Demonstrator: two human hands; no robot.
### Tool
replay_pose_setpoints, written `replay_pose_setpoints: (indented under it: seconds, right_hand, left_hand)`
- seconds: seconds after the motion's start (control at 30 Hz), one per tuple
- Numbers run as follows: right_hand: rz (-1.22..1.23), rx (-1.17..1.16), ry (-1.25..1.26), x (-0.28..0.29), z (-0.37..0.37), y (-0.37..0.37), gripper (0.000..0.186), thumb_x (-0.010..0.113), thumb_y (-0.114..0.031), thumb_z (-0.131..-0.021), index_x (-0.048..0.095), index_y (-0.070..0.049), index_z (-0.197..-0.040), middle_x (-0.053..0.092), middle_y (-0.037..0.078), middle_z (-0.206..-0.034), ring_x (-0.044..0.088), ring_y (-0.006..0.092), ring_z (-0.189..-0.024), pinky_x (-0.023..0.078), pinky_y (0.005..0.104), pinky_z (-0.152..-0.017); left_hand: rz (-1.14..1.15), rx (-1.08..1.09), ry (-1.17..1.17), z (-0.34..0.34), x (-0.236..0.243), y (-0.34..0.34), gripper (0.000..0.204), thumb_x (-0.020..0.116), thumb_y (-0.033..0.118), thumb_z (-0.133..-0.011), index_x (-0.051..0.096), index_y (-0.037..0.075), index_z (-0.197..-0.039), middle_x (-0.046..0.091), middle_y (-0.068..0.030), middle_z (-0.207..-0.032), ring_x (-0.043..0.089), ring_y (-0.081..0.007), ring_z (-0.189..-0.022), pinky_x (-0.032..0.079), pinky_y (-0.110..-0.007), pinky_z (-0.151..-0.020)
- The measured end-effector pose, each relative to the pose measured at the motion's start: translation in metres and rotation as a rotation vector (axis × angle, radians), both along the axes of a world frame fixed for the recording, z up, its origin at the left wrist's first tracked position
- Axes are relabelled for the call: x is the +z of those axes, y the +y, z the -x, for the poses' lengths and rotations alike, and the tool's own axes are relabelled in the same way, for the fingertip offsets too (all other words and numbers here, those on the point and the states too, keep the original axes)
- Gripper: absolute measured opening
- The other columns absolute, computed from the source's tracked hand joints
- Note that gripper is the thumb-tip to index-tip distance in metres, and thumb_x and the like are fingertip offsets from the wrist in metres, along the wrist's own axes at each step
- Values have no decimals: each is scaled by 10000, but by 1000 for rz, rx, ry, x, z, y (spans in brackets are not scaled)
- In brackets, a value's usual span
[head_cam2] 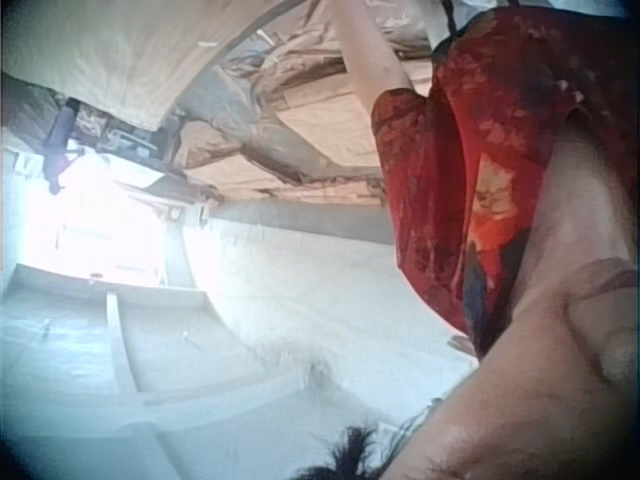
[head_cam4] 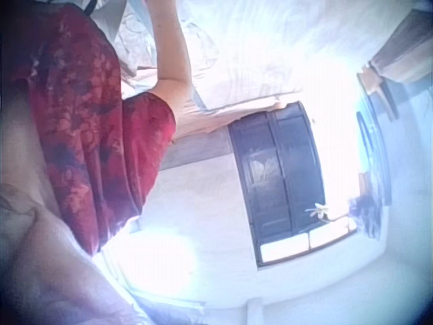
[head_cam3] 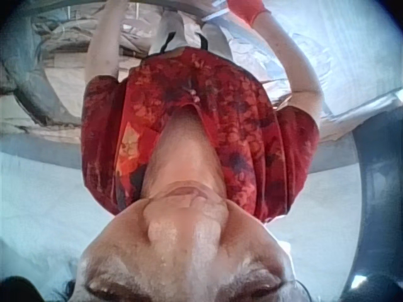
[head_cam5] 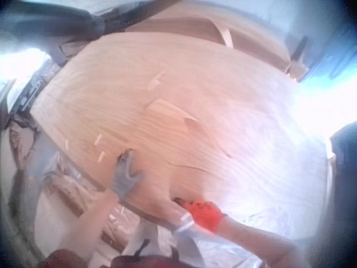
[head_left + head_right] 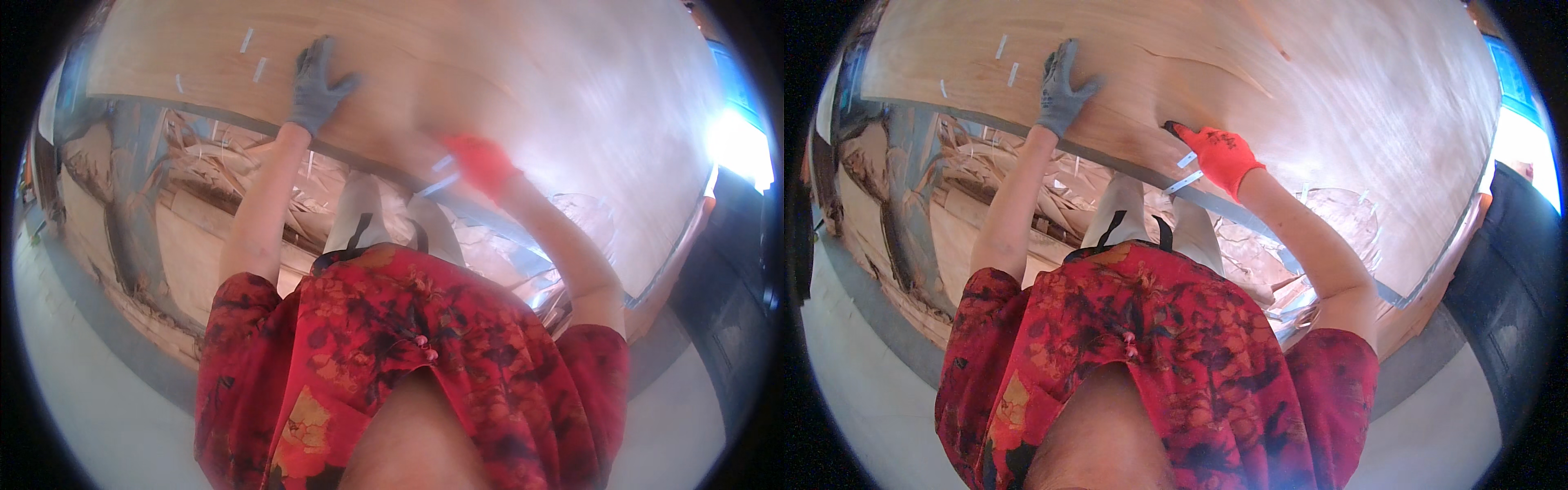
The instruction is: The person applies wood veneer sheets to a substrate, using a utility knife to trim the edges and smoothing the surface by hand.
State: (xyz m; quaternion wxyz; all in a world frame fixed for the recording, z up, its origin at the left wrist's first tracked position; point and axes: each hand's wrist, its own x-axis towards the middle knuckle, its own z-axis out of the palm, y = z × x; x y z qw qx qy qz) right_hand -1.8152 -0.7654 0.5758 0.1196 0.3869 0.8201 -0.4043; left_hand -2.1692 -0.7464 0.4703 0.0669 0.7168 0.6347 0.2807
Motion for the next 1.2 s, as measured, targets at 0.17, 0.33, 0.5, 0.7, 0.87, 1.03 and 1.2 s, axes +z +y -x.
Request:
replay_pose_setpoints:
  seconds: [0.17, 0.33, 0.5, 0.7, 0.87, 1.03, 1.2]
  right_hand:
    - [-107, 86, -90, -20, -52, 8, 567, 477, -51, -935, 451, -244, -1467, 649, 145, -1082, 656, 317, -1002, 517, 415, -849]
    - [-50, 99, -200, -4, -116, 23, 560, 510, -65, -959, 449, -278, -1474, 649, 139, -1042, 652, 321, -957, 513, 416, -828]
    - [-165, -63, 79, 47, -28, 60, 521, 544, -126, -980, 449, -286, -1466, 635, 137, -1034, 636, 352, -950, 502, 447, -840]
    - [-354, 200, 157, -16, 111, 114, 512, 471, -103, -982, 459, -298, -1455, 643, 142, -1068, 655, 343, -952, 526, 433, -807]
    - [-372, 350, 47, -20, 168, 127, 580, 444, -56, -957, 441, -324, -1472, 656, 144, -1099, 672, 326, -966, 540, 419, -822]
    - [-457, 419, -27, -26, 194, 125, 634, 430, -29, -936, 421, -337, -1489, 651, 149, -1152, 673, 321, -995, 546, 412, -833]
    - [-349, 265, 121, -70, 169, 121, 633, 428, -18, -927, 429, -322, -1481, 641, 123, -1204, 662, 325, -1033, 545, 415, -843]
  left_hand:
    - [-49, -30, 51, 0, -4, 6, 816, 777, 420, -813, 442, 12, -1434, 494, -190, -1465, 457, -371, -1356, 301, -489, -1166]
    - [-37, -8, 57, 2, -6, 2, 793, 787, 363, -816, 440, 39, -1451, 484, -176, -1479, 458, -349, -1358, 325, -473, -1156]
    - [-14, 53, -16, 8, -1, -4, 858, 776, 439, -796, 414, 17, -1449, 464, -205, -1474, 440, -393, -1351, 319, -494, -1153]
    - [-33, 61, -103, 6, -8, 6, 904, 792, 437, -774, 388, 10, -1461, 453, -210, -1471, 425, -403, -1352, 327, -494, -1145]
    - [-12, 81, -197, 8, -4, 4, 896, 822, 395, -754, 397, 16, -1445, 479, -207, -1442, 457, -407, -1313, 356, -501, -1118]
    - [-46, 64, -198, 10, -5, 4, 863, 827, 398, -750, 427, 8, -1407, 501, -206, -1414, 478, -411, -1291, 371, -505, -1103]
    - [-71, 40, -165, 4, -7, 1, 824, 828, 366, -762, 440, 13, -1398, 518, -214, -1391, 495, -411, -1272, 380, -507, -1094]
